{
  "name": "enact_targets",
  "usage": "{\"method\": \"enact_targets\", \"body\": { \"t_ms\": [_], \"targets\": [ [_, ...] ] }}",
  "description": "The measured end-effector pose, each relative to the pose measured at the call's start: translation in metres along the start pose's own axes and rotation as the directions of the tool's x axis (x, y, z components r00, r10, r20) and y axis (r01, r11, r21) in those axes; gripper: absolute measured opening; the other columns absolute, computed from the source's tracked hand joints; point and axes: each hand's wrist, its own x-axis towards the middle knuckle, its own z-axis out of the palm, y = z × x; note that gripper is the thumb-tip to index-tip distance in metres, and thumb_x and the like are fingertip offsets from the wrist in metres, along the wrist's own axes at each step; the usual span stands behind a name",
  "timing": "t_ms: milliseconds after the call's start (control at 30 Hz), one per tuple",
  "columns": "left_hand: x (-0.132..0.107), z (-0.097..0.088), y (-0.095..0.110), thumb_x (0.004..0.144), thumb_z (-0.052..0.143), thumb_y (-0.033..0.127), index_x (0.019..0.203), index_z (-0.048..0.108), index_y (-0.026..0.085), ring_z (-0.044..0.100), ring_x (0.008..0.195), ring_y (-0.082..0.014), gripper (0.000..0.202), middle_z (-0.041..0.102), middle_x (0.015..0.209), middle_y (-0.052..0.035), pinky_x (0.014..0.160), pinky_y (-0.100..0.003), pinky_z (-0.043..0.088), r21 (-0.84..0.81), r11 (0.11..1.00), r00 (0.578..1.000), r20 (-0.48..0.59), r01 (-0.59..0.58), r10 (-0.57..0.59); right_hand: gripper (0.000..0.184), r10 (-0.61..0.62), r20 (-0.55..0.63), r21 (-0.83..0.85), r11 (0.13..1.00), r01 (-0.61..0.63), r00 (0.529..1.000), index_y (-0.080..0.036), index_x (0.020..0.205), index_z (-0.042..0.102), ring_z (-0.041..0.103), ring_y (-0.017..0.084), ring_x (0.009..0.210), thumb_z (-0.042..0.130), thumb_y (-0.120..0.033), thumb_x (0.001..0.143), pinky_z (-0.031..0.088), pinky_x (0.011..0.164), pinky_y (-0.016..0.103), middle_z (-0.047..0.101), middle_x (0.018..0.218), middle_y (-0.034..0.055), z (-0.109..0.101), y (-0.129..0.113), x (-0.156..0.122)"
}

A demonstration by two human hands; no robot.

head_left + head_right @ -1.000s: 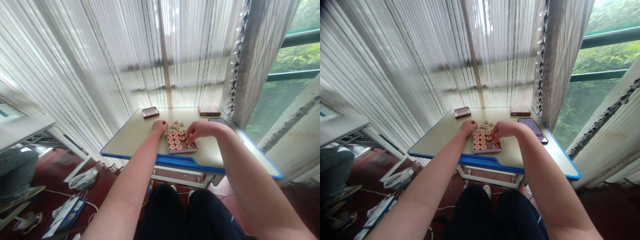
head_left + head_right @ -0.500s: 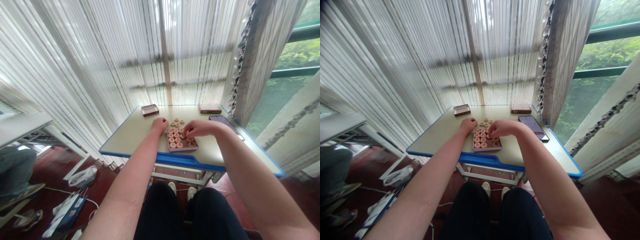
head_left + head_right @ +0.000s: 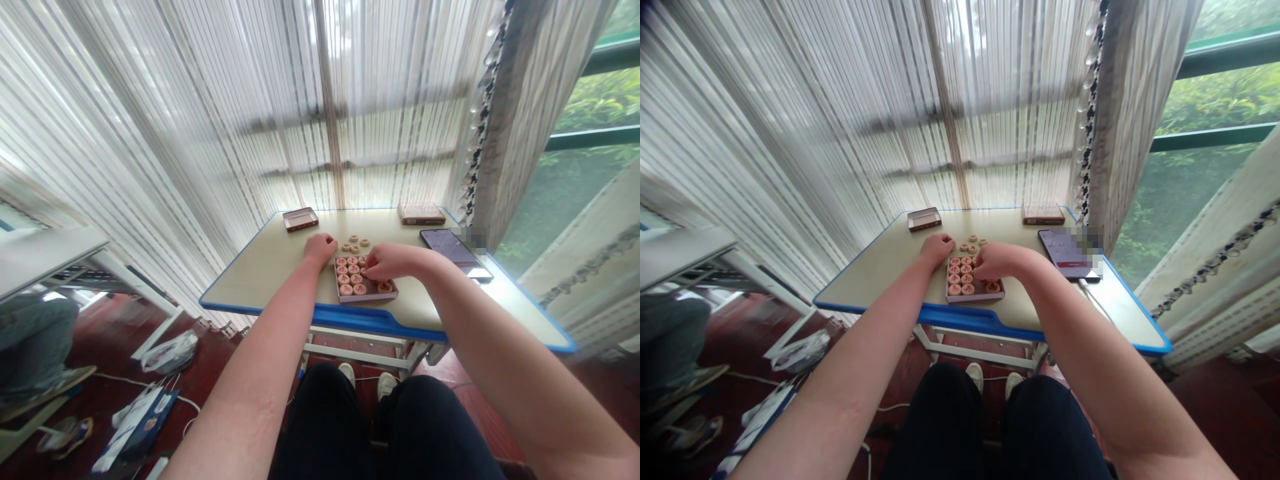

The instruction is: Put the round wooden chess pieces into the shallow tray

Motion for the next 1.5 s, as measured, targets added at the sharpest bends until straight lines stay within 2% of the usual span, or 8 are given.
{"method": "enact_targets", "body": {
  "t_ms": [233,533,833,967,1067,1267,1433,1500],
  "targets": [
    [0.0,-0.001,0.0,0.074,0.049,0.037,0.086,0.068,0.018,0.058,0.084,-0.0166,0.029,0.068,0.088,-0.0064,0.077,-0.024,0.042,-0.004,1.0,1.0,0.009,-0.002,0.002,0.024,-0.014,-0.027,-0.033,0.999,0.013,1.0,-0.018,0.066,0.068,0.054,0.017,0.061,0.048,-0.033,0.068,0.035,0.053,0.027,0.064,0.068,0.0059,0.001,0.001,0.002],
    [0.001,0.001,-0.002,0.074,0.049,0.037,0.085,0.068,0.019,0.058,0.084,-0.0171,0.029,0.068,0.088,-0.0061,0.077,-0.025,0.043,-0.013,1.0,1.0,-0.002,-0.01,0.01,0.021,-0.068,-0.019,0.006,0.998,0.068,0.997,-0.023,0.074,0.069,0.055,0.015,0.063,0.053,-0.026,0.062,0.036,0.054,0.024,0.065,0.069,0.0003,0.0,0.014,0.003],
    [-0.002,-0.003,0.002,0.074,0.05,0.037,0.087,0.068,0.019,0.058,0.087,-0.0169,0.029,0.068,0.091,-0.0061,0.078,-0.023,0.042,-0.011,0.999,0.999,0.013,0.031,-0.031,0.021,-0.076,-0.028,0.049,0.996,0.077,0.997,-0.022,0.072,0.07,0.055,0.015,0.062,0.053,-0.029,0.062,0.036,0.053,0.024,0.065,0.067,0.0003,-0.003,0.012,0.001],
    [-0.003,-0.003,0.002,0.074,0.05,0.037,0.086,0.068,0.019,0.059,0.087,-0.0169,0.028,0.068,0.09,-0.0065,0.078,-0.024,0.042,0.003,1.0,1.0,0.009,0.021,-0.021,0.022,-0.071,-0.117,0.124,0.989,0.085,0.991,-0.02,0.073,0.07,0.055,0.015,0.063,0.054,-0.03,0.063,0.036,0.053,0.023,0.064,0.066,0.0012,-0.006,0.013,0.0],
    [-0.004,-0.005,0.002,0.073,0.052,0.038,0.089,0.067,0.019,0.059,0.084,-0.0165,0.029,0.068,0.086,-0.0053,0.076,-0.024,0.043,-0.01,1.0,1.0,-0.002,-0.013,0.013,0.023,-0.042,-0.241,0.186,0.979,0.088,0.97,-0.02,0.076,0.07,0.055,0.014,0.065,0.052,-0.03,0.066,0.036,0.054,0.023,0.065,0.069,0.0016,-0.008,0.017,0.003],
    [-0.007,-0.011,0.003,0.08,0.042,0.041,0.089,0.067,0.018,0.06,0.083,-0.0173,0.035,0.068,0.087,-0.0073,0.076,-0.026,0.043,-0.001,1.0,1.0,-0.029,-0.005,0.005,0.026,0.084,-0.484,0.188,0.982,0.009,0.871,-0.022,0.087,0.069,0.054,0.014,0.067,0.048,-0.027,0.073,0.038,0.061,0.024,0.065,0.08,0.0034,0.0,0.041,0.025],
    [-0.009,-0.012,0.006,0.077,0.046,0.032,0.091,0.068,0.02,0.059,0.086,-0.0168,0.028,0.068,0.09,-0.0057,0.077,-0.024,0.043,-0.01,0.999,0.999,0.015,-0.033,0.033,0.029,0.076,-0.607,0.161,0.986,0.029,0.791,-0.024,0.099,0.066,0.053,0.016,0.09,0.046,-0.025,0.078,0.037,0.085,0.027,0.058,0.105,0.0052,0.015,0.064,0.049],
    [-0.009,-0.011,0.006,0.075,0.049,0.031,0.091,0.068,0.021,0.059,0.086,-0.0164,0.027,0.068,0.091,-0.0046,0.078,-0.024,0.043,-0.028,0.998,0.997,0.052,-0.049,0.051,0.027,0.01,-0.603,0.103,0.993,0.065,0.798,-0.024,0.097,0.067,0.05,0.017,0.098,0.047,-0.026,0.079,0.03,0.094,0.03,0.058,0.107,0.0055,0.019,0.069,0.056]
  ]
}}
